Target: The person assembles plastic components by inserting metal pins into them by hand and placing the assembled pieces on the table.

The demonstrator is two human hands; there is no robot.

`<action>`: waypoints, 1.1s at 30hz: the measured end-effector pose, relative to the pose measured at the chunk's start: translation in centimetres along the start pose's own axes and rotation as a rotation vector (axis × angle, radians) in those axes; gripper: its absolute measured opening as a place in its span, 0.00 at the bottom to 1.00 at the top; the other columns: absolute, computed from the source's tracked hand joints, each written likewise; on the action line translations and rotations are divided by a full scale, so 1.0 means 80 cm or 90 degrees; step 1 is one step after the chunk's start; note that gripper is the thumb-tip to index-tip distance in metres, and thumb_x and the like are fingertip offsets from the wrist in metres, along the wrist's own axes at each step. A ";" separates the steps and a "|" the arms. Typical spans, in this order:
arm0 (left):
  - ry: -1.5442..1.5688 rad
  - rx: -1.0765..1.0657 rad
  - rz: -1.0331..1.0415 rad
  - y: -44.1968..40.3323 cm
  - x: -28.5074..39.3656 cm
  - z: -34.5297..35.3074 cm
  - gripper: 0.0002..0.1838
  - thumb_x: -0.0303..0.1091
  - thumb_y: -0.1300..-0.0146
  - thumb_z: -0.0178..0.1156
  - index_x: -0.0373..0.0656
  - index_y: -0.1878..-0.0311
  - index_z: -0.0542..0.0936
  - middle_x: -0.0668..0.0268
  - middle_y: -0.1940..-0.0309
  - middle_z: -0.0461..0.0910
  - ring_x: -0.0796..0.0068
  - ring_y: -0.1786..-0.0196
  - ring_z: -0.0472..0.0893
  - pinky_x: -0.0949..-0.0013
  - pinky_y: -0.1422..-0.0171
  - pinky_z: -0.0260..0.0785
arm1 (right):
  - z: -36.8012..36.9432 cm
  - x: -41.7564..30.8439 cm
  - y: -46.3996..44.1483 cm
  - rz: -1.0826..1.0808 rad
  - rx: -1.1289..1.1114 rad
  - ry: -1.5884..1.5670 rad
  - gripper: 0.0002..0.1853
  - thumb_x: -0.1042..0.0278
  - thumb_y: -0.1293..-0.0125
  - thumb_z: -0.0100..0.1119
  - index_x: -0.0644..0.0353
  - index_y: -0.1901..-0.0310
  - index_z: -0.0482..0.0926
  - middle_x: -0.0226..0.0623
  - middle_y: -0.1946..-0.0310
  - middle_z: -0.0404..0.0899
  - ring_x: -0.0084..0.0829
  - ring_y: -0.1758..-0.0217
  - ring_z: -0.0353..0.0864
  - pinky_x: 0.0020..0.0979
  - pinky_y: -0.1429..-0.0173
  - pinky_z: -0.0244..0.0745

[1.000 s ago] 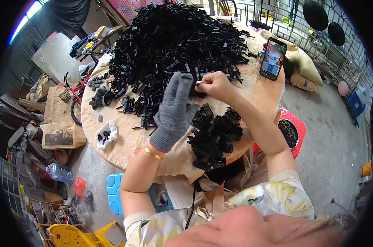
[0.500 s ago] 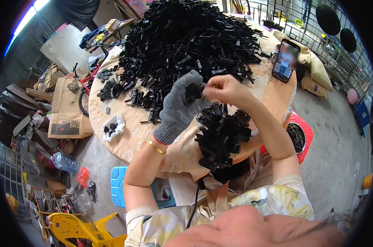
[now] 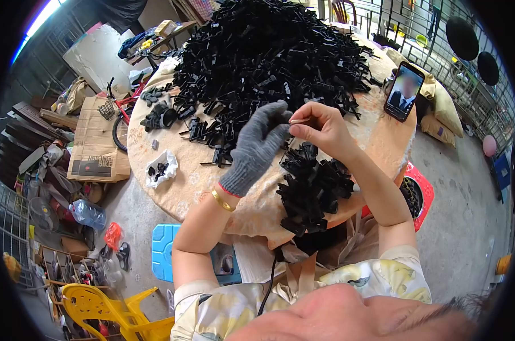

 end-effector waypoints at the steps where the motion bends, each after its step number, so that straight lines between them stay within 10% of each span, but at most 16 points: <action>1: -0.026 -0.019 -0.047 0.004 0.004 0.011 0.22 0.21 0.42 0.56 0.40 0.43 0.66 0.64 0.54 0.74 0.77 0.55 0.75 0.75 0.50 0.72 | -0.003 0.001 -0.001 0.001 0.032 0.040 0.10 0.69 0.46 0.67 0.63 0.65 0.77 0.25 0.74 0.77 0.11 0.74 0.71 0.13 0.69 0.67; 4: 0.166 -0.082 -0.092 -0.004 -0.043 0.016 0.29 0.21 0.47 0.62 0.40 0.41 0.64 0.66 0.51 0.72 0.78 0.55 0.75 0.76 0.50 0.71 | -0.009 0.003 -0.004 0.015 0.079 0.025 0.11 0.69 0.48 0.68 0.62 0.69 0.75 0.25 0.75 0.77 0.11 0.74 0.71 0.14 0.70 0.67; 7: -0.233 -0.065 0.073 0.009 -0.009 0.024 0.30 0.17 0.49 0.63 0.40 0.42 0.65 0.64 0.52 0.73 0.75 0.51 0.75 0.72 0.45 0.72 | -0.003 0.016 -0.003 0.051 0.068 0.120 0.11 0.68 0.47 0.68 0.60 0.71 0.73 0.20 0.78 0.72 0.09 0.75 0.68 0.13 0.71 0.64; 33: -0.218 0.004 0.085 0.009 0.017 -0.001 0.16 0.23 0.47 0.64 0.40 0.55 0.73 0.68 0.63 0.78 0.84 0.61 0.77 0.78 0.56 0.73 | 0.008 0.007 0.001 0.080 -0.076 0.080 0.06 0.72 0.36 0.53 0.66 0.64 0.77 0.24 0.78 0.74 0.13 0.77 0.70 0.15 0.72 0.65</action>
Point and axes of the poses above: each hand's wrist, its own y-axis away from the middle knuckle, its own z-axis out of the palm, x = y × z, the point moved 7 cm from there along -y, towards the middle knuckle
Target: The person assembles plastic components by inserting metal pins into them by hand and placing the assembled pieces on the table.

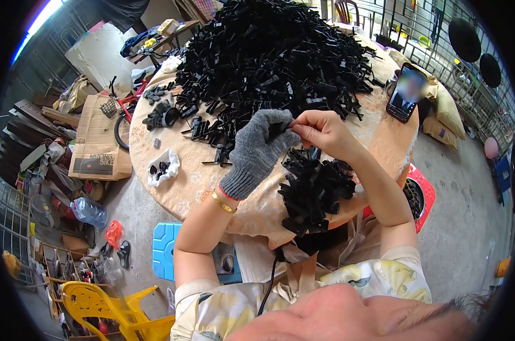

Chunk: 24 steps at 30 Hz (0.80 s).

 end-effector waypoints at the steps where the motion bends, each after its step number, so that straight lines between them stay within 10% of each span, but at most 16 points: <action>1: 0.000 0.000 0.000 0.000 0.001 0.000 0.16 0.23 0.47 0.64 0.40 0.55 0.73 0.68 0.63 0.78 0.84 0.61 0.77 0.78 0.56 0.73 | 0.001 0.001 0.000 0.010 -0.012 0.004 0.06 0.73 0.36 0.53 0.66 0.65 0.77 0.24 0.78 0.74 0.13 0.76 0.70 0.16 0.72 0.66; 9: -0.150 0.041 0.210 0.008 0.017 -0.001 0.14 0.24 0.49 0.66 0.39 0.60 0.75 0.65 0.65 0.79 0.80 0.64 0.79 0.76 0.60 0.74 | 0.007 0.005 0.002 0.035 0.030 -0.002 0.05 0.75 0.36 0.52 0.66 0.66 0.77 0.24 0.79 0.74 0.14 0.77 0.70 0.17 0.71 0.66; 17: -0.316 0.042 0.194 0.004 0.020 0.009 0.39 0.26 0.50 0.66 0.49 0.35 0.59 0.65 0.68 0.79 0.69 0.69 0.80 0.71 0.62 0.74 | -0.005 -0.025 0.008 -0.098 0.129 0.178 0.11 0.68 0.47 0.66 0.66 0.66 0.79 0.28 0.78 0.76 0.14 0.75 0.70 0.18 0.70 0.68; 24: -0.427 0.056 0.339 0.004 0.049 0.004 0.36 0.26 0.49 0.65 0.39 0.37 0.60 0.57 0.52 0.74 0.62 0.56 0.78 0.69 0.52 0.72 | -0.022 -0.012 0.005 -0.078 0.141 0.082 0.09 0.75 0.50 0.67 0.65 0.66 0.79 0.25 0.76 0.78 0.09 0.73 0.72 0.13 0.69 0.67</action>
Point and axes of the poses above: each hand's wrist, its own y-axis away from the middle knuckle, its own z-axis out of the palm, x = y × z, the point moved 7 cm from there along -y, towards the middle knuckle
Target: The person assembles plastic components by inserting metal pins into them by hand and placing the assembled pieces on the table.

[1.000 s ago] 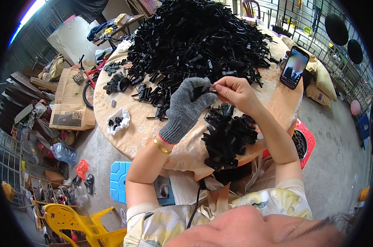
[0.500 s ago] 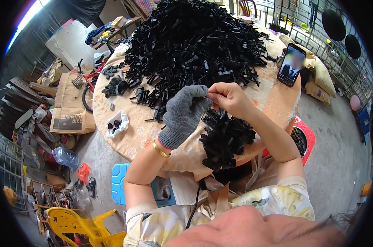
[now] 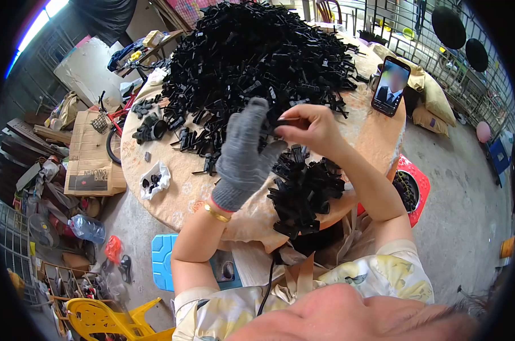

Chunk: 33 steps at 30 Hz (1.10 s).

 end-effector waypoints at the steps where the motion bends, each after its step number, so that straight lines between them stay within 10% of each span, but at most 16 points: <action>1: -0.022 0.044 0.045 -0.004 0.007 -0.009 0.35 0.27 0.48 0.64 0.35 0.38 0.61 0.57 0.50 0.73 0.62 0.53 0.78 0.69 0.47 0.71 | -0.008 0.004 -0.001 0.067 0.020 -0.096 0.09 0.76 0.49 0.67 0.65 0.66 0.79 0.25 0.75 0.78 0.09 0.73 0.72 0.13 0.69 0.67; 3: 0.239 0.069 -0.128 -0.002 -0.013 -0.012 0.28 0.28 0.45 0.63 0.32 0.42 0.65 0.57 0.50 0.74 0.64 0.51 0.77 0.67 0.43 0.69 | -0.020 0.000 -0.003 0.084 0.018 -0.147 0.08 0.74 0.48 0.66 0.64 0.66 0.79 0.25 0.74 0.78 0.10 0.72 0.72 0.13 0.68 0.67; 5: 0.861 -0.200 -0.489 0.022 -0.035 0.036 0.30 0.32 0.48 0.65 0.33 0.43 0.66 0.54 0.51 0.74 0.62 0.50 0.77 0.63 0.42 0.69 | -0.014 -0.001 -0.004 0.073 -0.079 -0.230 0.09 0.73 0.47 0.66 0.64 0.65 0.79 0.26 0.73 0.78 0.11 0.72 0.73 0.14 0.67 0.68; 10: 0.964 -0.303 -0.430 0.021 -0.013 0.053 0.21 0.34 0.53 0.69 0.36 0.58 0.73 0.58 0.65 0.79 0.68 0.62 0.80 0.68 0.57 0.75 | 0.006 -0.002 0.003 0.074 -0.191 -0.288 0.08 0.74 0.46 0.64 0.65 0.64 0.80 0.27 0.73 0.79 0.13 0.72 0.74 0.15 0.67 0.69; 15: 0.895 -0.293 -0.487 0.025 -0.009 0.055 0.24 0.42 0.55 0.70 0.39 0.60 0.73 0.63 0.71 0.79 0.74 0.73 0.79 0.81 0.74 0.68 | 0.020 -0.005 0.004 0.046 -0.251 -0.331 0.10 0.74 0.46 0.66 0.66 0.62 0.80 0.27 0.71 0.79 0.13 0.69 0.74 0.15 0.65 0.69; 25: 0.368 -0.104 -0.430 0.026 -0.042 0.028 0.11 0.24 0.45 0.62 0.37 0.59 0.73 0.65 0.65 0.78 0.80 0.63 0.77 0.75 0.55 0.73 | 0.013 0.006 0.002 0.066 -0.086 -0.128 0.02 0.76 0.39 0.54 0.65 0.67 0.74 0.23 0.77 0.72 0.11 0.74 0.67 0.15 0.72 0.62; 33: 0.492 0.007 -0.337 0.029 -0.042 0.029 0.18 0.20 0.48 0.63 0.39 0.53 0.74 0.66 0.56 0.76 0.80 0.56 0.76 0.77 0.51 0.72 | 0.024 -0.004 0.005 0.003 -0.056 0.023 0.04 0.75 0.37 0.53 0.66 0.67 0.75 0.28 0.78 0.75 0.15 0.74 0.72 0.18 0.69 0.67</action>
Point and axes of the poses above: each hand's wrist, its own y-axis away from the middle knuckle, its own z-axis out of the palm, x = y × z, the point moved 7 cm from there along -y, towards the middle knuckle
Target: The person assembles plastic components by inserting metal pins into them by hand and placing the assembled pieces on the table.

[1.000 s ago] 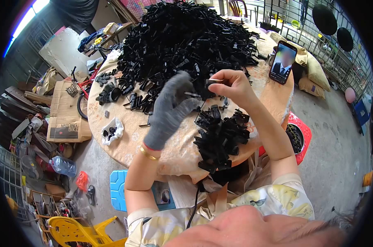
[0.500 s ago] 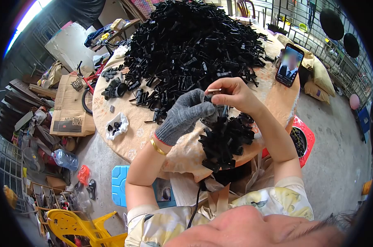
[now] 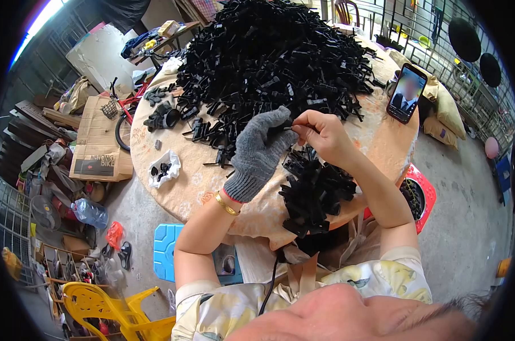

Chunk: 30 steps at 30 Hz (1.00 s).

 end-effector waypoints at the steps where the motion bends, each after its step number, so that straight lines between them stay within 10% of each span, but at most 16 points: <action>1: -0.034 0.006 0.029 0.000 0.003 -0.001 0.17 0.20 0.48 0.63 0.39 0.53 0.74 0.66 0.56 0.76 0.79 0.57 0.77 0.77 0.52 0.72 | 0.000 -0.001 0.000 0.002 0.000 0.004 0.04 0.75 0.37 0.53 0.66 0.67 0.75 0.28 0.79 0.75 0.16 0.74 0.73 0.18 0.69 0.67; 8: -0.298 0.026 0.284 0.003 0.048 0.007 0.13 0.21 0.49 0.64 0.38 0.59 0.77 0.61 0.60 0.76 0.72 0.61 0.79 0.75 0.58 0.73 | 0.002 0.003 0.003 0.119 -0.020 -0.053 0.05 0.74 0.36 0.52 0.66 0.67 0.75 0.27 0.80 0.75 0.15 0.78 0.69 0.18 0.71 0.66; 18: -0.091 -0.050 0.081 -0.002 0.034 0.013 0.16 0.21 0.49 0.63 0.38 0.55 0.75 0.63 0.56 0.76 0.77 0.56 0.77 0.76 0.51 0.72 | -0.025 0.013 -0.011 0.013 -0.117 -0.028 0.07 0.71 0.42 0.59 0.64 0.64 0.78 0.31 0.76 0.77 0.20 0.73 0.75 0.21 0.67 0.70; 20: 0.036 -0.220 0.014 0.004 0.030 0.029 0.18 0.22 0.49 0.64 0.39 0.53 0.74 0.65 0.57 0.76 0.79 0.56 0.77 0.77 0.51 0.72 | -0.018 0.035 -0.015 -0.072 -0.148 0.402 0.09 0.70 0.47 0.56 0.59 0.64 0.80 0.39 0.72 0.81 0.33 0.68 0.81 0.30 0.62 0.74; 25: -0.387 -0.450 0.224 0.030 0.055 0.078 0.16 0.33 0.52 0.68 0.42 0.59 0.78 0.66 0.56 0.78 0.68 0.54 0.78 0.65 0.47 0.70 | 0.024 0.055 -0.018 -0.092 -0.182 0.579 0.08 0.66 0.52 0.55 0.55 0.72 0.81 0.40 0.74 0.79 0.42 0.67 0.79 0.39 0.63 0.74; 29: -0.413 -0.223 0.350 0.012 0.068 0.051 0.25 0.35 0.51 0.68 0.41 0.49 0.73 0.63 0.57 0.76 0.69 0.52 0.76 0.65 0.46 0.70 | 0.023 0.057 -0.014 -0.108 -0.222 0.604 0.06 0.65 0.53 0.56 0.55 0.74 0.80 0.40 0.75 0.79 0.41 0.69 0.79 0.36 0.65 0.74; 30: -0.222 -0.146 0.058 0.003 0.033 0.024 0.28 0.40 0.52 0.69 0.41 0.49 0.72 0.62 0.53 0.74 0.65 0.51 0.75 0.66 0.46 0.69 | 0.007 0.044 -0.013 -0.167 -0.114 0.481 0.06 0.66 0.54 0.56 0.56 0.74 0.80 0.40 0.76 0.79 0.41 0.71 0.79 0.35 0.66 0.74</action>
Point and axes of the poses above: each hand's wrist, its own y-axis away from the middle knuckle, its own z-axis out of the palm, x = y × z, the point moved 7 cm from there along -y, towards the middle knuckle
